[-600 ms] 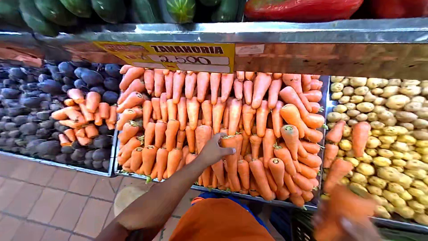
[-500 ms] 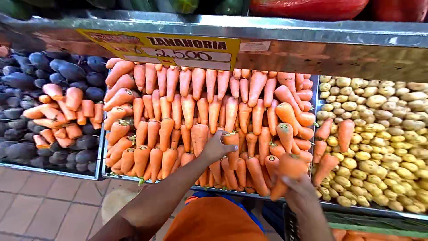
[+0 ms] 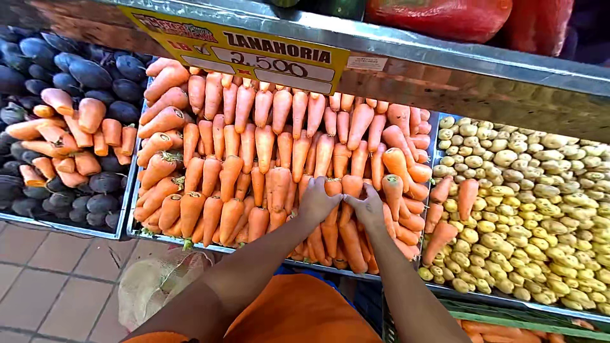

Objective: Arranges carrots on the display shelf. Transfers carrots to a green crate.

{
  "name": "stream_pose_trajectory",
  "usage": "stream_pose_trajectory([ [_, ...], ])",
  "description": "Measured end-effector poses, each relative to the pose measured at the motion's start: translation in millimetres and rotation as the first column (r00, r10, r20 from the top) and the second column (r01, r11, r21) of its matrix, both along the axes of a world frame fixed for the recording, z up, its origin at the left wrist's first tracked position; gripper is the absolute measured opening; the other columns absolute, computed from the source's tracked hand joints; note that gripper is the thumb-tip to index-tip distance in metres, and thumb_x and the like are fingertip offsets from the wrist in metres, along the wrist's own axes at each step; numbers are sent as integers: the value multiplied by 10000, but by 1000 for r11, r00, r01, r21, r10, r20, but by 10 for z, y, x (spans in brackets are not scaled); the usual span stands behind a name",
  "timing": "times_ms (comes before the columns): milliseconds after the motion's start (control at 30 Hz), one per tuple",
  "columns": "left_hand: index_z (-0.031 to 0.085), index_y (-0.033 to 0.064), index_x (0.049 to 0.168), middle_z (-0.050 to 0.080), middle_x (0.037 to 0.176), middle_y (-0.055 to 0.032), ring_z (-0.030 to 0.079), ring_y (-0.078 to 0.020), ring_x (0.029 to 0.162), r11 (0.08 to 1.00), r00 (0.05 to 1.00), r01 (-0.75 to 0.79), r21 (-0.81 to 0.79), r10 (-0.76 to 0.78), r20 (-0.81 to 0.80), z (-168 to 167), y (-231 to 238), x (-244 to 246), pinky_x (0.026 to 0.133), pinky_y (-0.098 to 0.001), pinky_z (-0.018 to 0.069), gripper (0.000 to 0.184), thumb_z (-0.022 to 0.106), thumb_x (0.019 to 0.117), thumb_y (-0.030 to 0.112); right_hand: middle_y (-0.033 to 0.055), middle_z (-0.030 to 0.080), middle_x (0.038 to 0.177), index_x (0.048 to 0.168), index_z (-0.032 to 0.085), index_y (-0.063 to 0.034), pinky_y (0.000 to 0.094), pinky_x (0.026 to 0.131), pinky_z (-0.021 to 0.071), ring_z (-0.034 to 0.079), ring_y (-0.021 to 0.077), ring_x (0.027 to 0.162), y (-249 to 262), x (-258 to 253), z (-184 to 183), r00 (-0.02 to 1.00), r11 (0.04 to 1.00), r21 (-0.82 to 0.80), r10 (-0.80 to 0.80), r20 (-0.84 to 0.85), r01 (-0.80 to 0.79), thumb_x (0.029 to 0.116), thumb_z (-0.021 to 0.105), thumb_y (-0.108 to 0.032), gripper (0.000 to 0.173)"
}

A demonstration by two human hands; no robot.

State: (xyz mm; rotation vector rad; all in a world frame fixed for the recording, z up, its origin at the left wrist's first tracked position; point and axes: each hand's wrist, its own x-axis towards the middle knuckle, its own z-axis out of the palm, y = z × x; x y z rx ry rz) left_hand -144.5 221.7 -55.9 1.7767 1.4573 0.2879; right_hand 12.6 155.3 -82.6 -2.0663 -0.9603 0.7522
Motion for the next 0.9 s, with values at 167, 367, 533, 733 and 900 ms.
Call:
stream_pose_trajectory([
  [167, 596, 129, 1413, 554, 1359, -137, 633, -283, 1143, 996, 1000, -11, 84, 13, -23, -50, -61, -5, 949, -478, 562, 674, 764, 882, 509, 118, 703, 1171, 1443, 490, -101, 502, 906, 587, 706, 247, 1012, -8, 0, 45, 999, 999, 46, 10, -40, -8, 784, 893, -263, 789],
  [367, 590, 142, 1431, 565, 1357, -142, 628, -282, 1164, 992, 1000, -5, 129, 4, 9, -96, -39, -69, 967, -487, 556, 650, 770, 887, 449, 116, 715, 1164, 1434, 500, -122, 543, 925, 571, 702, 266, 1047, -24, 5, 103, 997, 998, 12, 55, -47, -54, 808, 882, -279, 750],
  [533, 602, 128, 1418, 583, 1382, -131, 652, -250, 1122, 997, 959, -76, -28, 80, 272, 97, -42, -377, 964, -481, 569, 659, 832, 849, 367, 138, 684, 1200, 1488, 439, -93, 452, 820, 615, 701, 238, 999, -169, -146, 198, 941, 984, 179, 39, -336, 23, 855, 809, -160, 736],
  [733, 476, 88, 1478, 637, 1284, -163, 661, -273, 1086, 838, 524, -28, -545, 477, 706, 167, -119, -1326, 930, -469, 562, 525, 626, 991, 215, 116, 685, 1128, 1412, 509, -109, 400, 720, 638, 716, 213, 880, -227, -469, 331, 679, 972, 231, 143, -720, 41, 853, 678, -87, 585],
  [900, 448, 90, 1499, 669, 1270, -150, 691, -260, 1090, 890, 762, -262, -372, 428, 487, 227, 275, -2095, 944, -471, 586, 734, 808, 861, 140, 154, 664, 1185, 1448, 438, -113, 442, 756, 637, 707, 272, 972, 17, -1108, 451, 706, 971, 199, 232, -669, -130, 699, 822, -121, 842],
])
